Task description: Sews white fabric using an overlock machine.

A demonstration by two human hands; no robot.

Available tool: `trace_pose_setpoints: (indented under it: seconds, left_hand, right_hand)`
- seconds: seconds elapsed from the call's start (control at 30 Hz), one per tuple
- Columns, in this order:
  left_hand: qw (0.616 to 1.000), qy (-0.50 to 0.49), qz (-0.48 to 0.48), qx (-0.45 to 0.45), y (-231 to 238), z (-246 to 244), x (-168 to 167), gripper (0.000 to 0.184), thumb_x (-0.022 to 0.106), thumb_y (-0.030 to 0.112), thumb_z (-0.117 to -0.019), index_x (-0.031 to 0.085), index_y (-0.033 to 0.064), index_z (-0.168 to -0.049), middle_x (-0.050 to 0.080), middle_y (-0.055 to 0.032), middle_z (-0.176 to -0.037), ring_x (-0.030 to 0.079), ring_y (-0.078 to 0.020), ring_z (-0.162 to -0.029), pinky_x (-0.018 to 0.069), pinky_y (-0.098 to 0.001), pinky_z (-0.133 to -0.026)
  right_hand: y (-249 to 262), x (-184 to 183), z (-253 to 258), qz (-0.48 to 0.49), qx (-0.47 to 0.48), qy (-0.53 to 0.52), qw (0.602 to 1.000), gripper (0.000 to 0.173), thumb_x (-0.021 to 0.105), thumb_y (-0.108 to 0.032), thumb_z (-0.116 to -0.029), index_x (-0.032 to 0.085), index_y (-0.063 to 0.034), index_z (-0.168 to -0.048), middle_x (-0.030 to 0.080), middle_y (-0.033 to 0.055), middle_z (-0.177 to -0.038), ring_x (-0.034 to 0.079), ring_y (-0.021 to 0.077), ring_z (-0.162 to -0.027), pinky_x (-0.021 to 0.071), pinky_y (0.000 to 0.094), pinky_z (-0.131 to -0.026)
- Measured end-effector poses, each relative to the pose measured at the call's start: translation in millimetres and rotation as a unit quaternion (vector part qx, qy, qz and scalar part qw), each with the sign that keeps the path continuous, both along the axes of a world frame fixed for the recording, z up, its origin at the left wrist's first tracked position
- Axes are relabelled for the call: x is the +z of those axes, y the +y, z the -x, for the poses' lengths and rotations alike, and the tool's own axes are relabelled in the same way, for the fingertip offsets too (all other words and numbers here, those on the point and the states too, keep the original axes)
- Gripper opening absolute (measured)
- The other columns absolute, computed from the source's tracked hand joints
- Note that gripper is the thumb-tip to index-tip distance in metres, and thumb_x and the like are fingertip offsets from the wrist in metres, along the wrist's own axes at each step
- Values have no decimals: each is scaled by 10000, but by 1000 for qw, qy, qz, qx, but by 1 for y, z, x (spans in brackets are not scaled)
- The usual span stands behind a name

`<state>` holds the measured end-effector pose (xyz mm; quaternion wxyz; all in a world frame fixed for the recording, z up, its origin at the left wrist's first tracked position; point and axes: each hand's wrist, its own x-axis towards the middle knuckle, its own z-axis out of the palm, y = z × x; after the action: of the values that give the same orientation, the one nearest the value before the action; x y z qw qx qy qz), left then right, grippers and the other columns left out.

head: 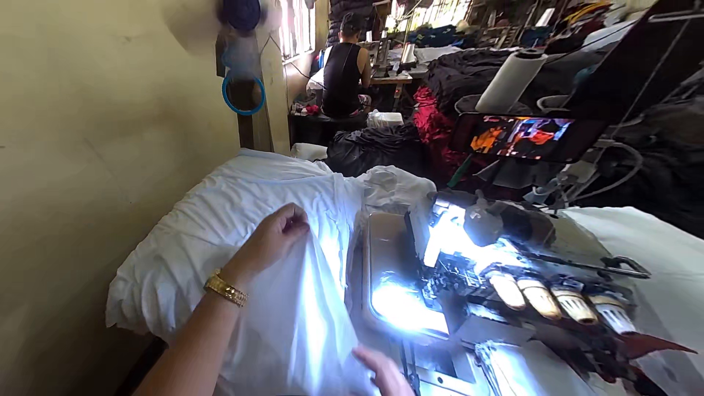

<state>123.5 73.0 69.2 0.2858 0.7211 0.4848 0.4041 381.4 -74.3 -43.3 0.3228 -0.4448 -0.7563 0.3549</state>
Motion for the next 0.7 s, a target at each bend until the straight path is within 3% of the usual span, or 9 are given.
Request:
trace_pose_setpoints:
  seconds: [0.07, 0.17, 0.27, 0.33, 0.4, 0.47, 0.57, 0.63, 0.7]
  left_hand:
    - [999, -21, -42, 3, -11, -8, 37, 44, 583, 94, -1030, 614, 64, -1038, 618, -11, -868, 569, -56, -715, 492, -202, -653]
    - [996, -41, -79, 8, -6, -17, 69, 46, 598, 109, -1023, 621, 74, -1004, 612, 15, -840, 559, -24, -703, 471, -159, -647]
    - [992, -52, -115, -17, 11, -25, 79, 44, 616, 112, -1012, 630, 76, -990, 626, 24, -869, 581, -14, -740, 491, -156, -683]
    - [990, -58, -122, -34, 17, -36, 83, 33, 614, 94, -1009, 638, 71, -1006, 640, 25, -904, 593, -10, -766, 501, -153, -701]
    - [989, -69, -117, -50, 22, -50, 86, 33, 621, 80, -1004, 650, 66, -1008, 654, 19, -900, 605, -15, -764, 508, -155, -697]
    - [988, -75, -116, -70, 25, -65, 87, 32, 623, 77, -1002, 652, 64, -999, 652, 19, -869, 606, -15, -751, 510, -156, -692]
    - [983, -79, -128, -108, 29, -86, 91, 44, 622, 73, -1001, 656, 54, -979, 644, 14, -839, 599, -15, -739, 503, -155, -684]
    - [980, -78, -132, -125, 28, -97, 98, 51, 619, 73, -1003, 661, 57, -979, 647, 20, -857, 603, -6, -760, 506, -146, -700]
    - [978, -82, -131, -139, 25, -104, 103, 46, 615, 65, -1003, 657, 52, -989, 653, 16, -889, 612, -3, -794, 515, -146, -726]
  right_hand:
    - [18, 2, 6, -43, -60, 19, 997, 591, 750, -220, -929, 543, 108, -1376, 607, 299, -1328, 624, 408, -1202, 524, 520, -1012]
    - [31, 11, 11, -29, -124, 51, 991, 492, 771, -150, -875, 618, 93, -1276, 677, 240, -1163, 663, 335, -1102, 531, 486, -992]
    - [35, 16, 1, -25, -140, 111, 984, 425, 770, -82, -869, 609, 85, -1225, 716, 117, -982, 700, 145, -877, 593, 315, -839]
    - [32, 10, -9, -69, -111, 184, 974, 417, 747, -32, -884, 508, 74, -1209, 716, 86, -1027, 693, 68, -804, 599, 249, -775]
    - [29, 4, -18, -133, -101, 190, 967, 391, 734, -78, -929, 459, 9, -1193, 695, 91, -1129, 688, 15, -816, 590, 198, -761]
    - [28, -1, -25, -204, -121, 152, 960, 349, 761, -141, -922, 518, 18, -1116, 656, 185, -1113, 666, 63, -837, 566, 189, -731]
    - [30, -3, -34, -262, -155, 77, 949, 227, 666, -222, -1005, 563, -43, -1099, 636, 170, -1101, 643, 103, -956, 532, 183, -818]
    - [31, 2, -39, -255, -182, 92, 945, 137, 614, -73, -992, 666, 40, -1049, 690, 178, -986, 683, 114, -895, 560, 210, -838]
    - [32, 9, -45, -221, -194, 107, 950, 147, 566, 18, -967, 683, 63, -1044, 689, 156, -969, 675, 74, -912, 545, 180, -886]
